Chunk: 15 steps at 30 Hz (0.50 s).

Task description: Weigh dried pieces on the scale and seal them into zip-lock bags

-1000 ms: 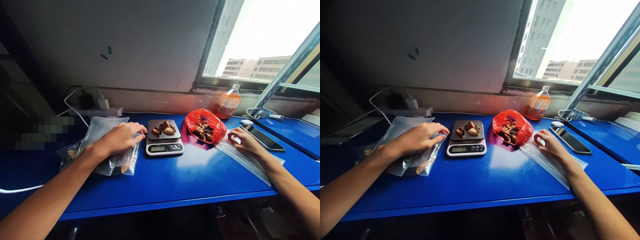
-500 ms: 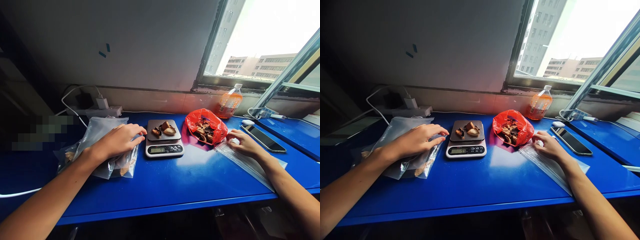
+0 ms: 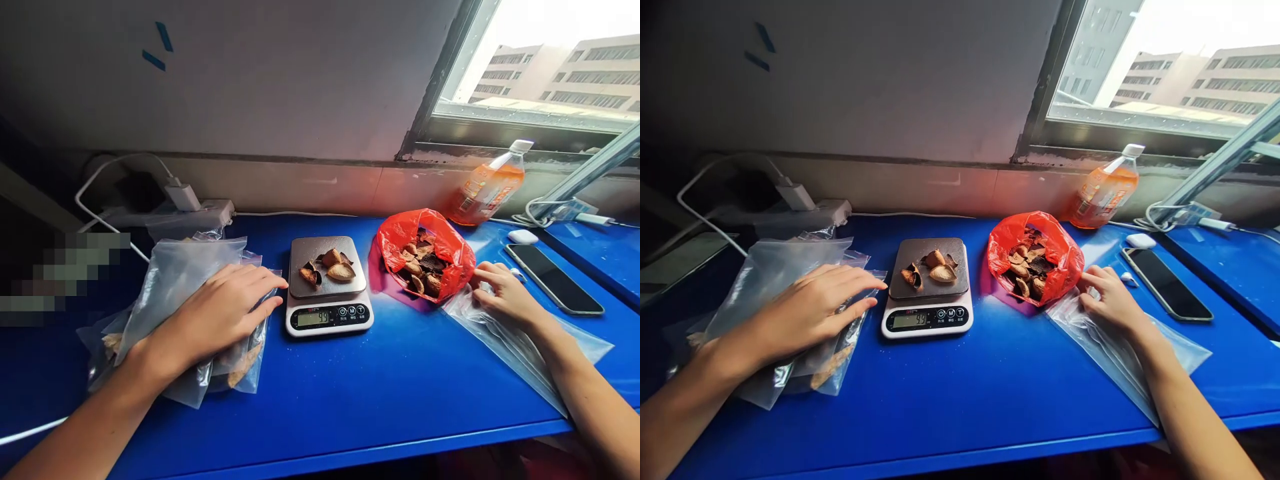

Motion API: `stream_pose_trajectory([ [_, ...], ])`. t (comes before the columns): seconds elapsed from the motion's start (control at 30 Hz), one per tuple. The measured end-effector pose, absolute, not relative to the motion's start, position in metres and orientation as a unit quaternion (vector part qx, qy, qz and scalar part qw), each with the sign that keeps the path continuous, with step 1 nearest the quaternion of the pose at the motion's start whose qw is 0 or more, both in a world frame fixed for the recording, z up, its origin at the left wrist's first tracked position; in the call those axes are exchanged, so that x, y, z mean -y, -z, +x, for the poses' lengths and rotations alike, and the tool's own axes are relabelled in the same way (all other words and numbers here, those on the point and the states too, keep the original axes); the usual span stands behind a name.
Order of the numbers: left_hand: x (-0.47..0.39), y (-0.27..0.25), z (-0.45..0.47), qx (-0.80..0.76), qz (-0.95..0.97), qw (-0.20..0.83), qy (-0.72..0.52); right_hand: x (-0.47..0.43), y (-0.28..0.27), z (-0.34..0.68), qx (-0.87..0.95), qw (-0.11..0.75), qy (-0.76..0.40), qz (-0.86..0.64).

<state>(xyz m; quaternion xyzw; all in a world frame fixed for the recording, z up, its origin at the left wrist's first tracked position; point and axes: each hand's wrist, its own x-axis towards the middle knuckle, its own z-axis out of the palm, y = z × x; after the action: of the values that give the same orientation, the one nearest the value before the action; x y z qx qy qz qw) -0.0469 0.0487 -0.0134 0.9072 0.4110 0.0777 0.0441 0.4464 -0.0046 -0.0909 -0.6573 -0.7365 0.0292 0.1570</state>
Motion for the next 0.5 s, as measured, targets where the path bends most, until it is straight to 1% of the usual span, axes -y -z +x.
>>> stream_pose_trajectory([
  [0.2, -0.047, 0.013, -0.049, -0.372, 0.925, 0.053, -0.062, 0.007, 0.095, 0.445, 0.713, 0.176, -0.015, -0.679],
  [0.37, -0.050, 0.020, -0.051, -0.373, 0.917, 0.065, -0.129, 0.008, 0.095, 0.443, 0.697, 0.206, -0.008, -0.687],
  [0.5, -0.054, 0.036, -0.055, -0.383, 0.904, 0.081, -0.171, 0.008, 0.091, 0.440, 0.689, 0.204, 0.000, -0.695],
])
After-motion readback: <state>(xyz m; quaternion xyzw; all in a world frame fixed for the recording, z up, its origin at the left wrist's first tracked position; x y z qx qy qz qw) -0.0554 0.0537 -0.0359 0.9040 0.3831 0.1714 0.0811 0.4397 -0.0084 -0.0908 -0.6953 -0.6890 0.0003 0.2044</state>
